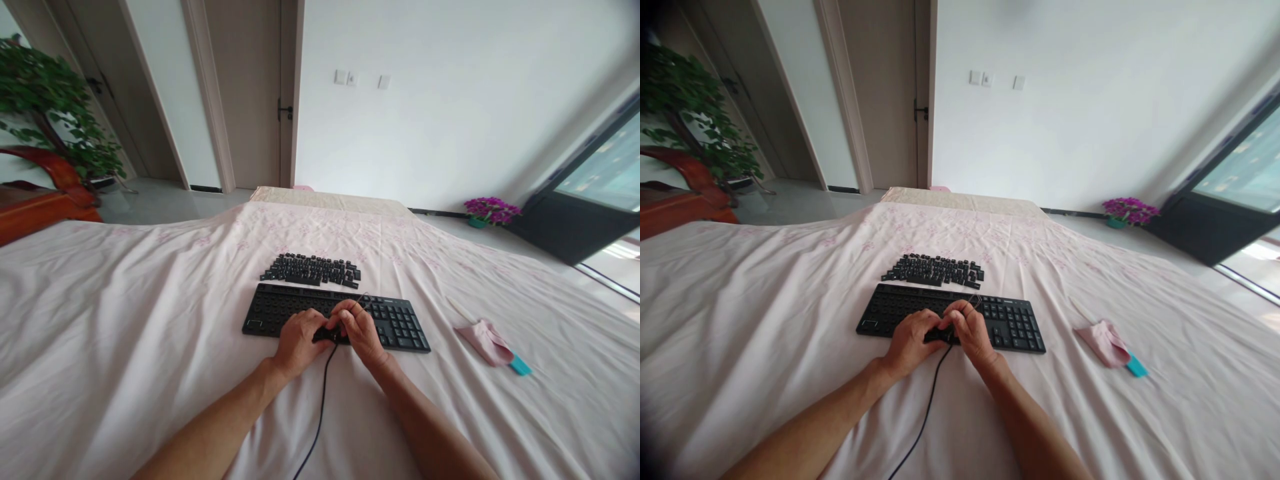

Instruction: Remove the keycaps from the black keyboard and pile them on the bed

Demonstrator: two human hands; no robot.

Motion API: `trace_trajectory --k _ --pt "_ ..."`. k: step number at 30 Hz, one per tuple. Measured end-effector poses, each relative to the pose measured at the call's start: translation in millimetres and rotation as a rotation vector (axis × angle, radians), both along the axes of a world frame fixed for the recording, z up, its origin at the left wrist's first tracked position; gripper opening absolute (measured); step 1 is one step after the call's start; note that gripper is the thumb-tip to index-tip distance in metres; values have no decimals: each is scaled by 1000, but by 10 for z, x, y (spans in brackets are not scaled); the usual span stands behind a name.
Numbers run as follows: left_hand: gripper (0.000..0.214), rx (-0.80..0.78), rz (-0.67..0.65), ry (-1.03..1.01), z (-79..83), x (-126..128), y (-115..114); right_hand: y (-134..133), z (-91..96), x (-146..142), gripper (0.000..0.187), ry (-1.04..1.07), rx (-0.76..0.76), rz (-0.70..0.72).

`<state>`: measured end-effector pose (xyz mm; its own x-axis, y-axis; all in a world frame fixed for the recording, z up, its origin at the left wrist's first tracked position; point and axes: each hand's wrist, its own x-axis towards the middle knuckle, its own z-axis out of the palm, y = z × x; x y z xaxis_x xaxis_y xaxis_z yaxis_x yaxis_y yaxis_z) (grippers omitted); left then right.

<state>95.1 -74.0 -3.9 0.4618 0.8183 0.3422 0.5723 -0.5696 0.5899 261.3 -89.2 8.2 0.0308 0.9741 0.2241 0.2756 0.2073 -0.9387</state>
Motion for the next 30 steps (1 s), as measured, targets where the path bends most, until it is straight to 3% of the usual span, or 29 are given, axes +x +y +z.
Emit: trace_trajectory --k 4,8,13,18,30 --pt "28 -2 -42 -9 13 -16 4 38 94 64 34 -2 -35 55" --pt "25 -5 -41 -8 16 -13 3 42 132 132 34 -206 -17 23" --pt "21 12 5 5 18 28 -15 -6 122 133 26 -551 132 -41" --pt "16 33 62 46 33 73 -30 15 83 37 30 -735 273 -51" --pt "16 52 -10 25 9 90 -38 -18 -76 32 30 -613 402 -175"
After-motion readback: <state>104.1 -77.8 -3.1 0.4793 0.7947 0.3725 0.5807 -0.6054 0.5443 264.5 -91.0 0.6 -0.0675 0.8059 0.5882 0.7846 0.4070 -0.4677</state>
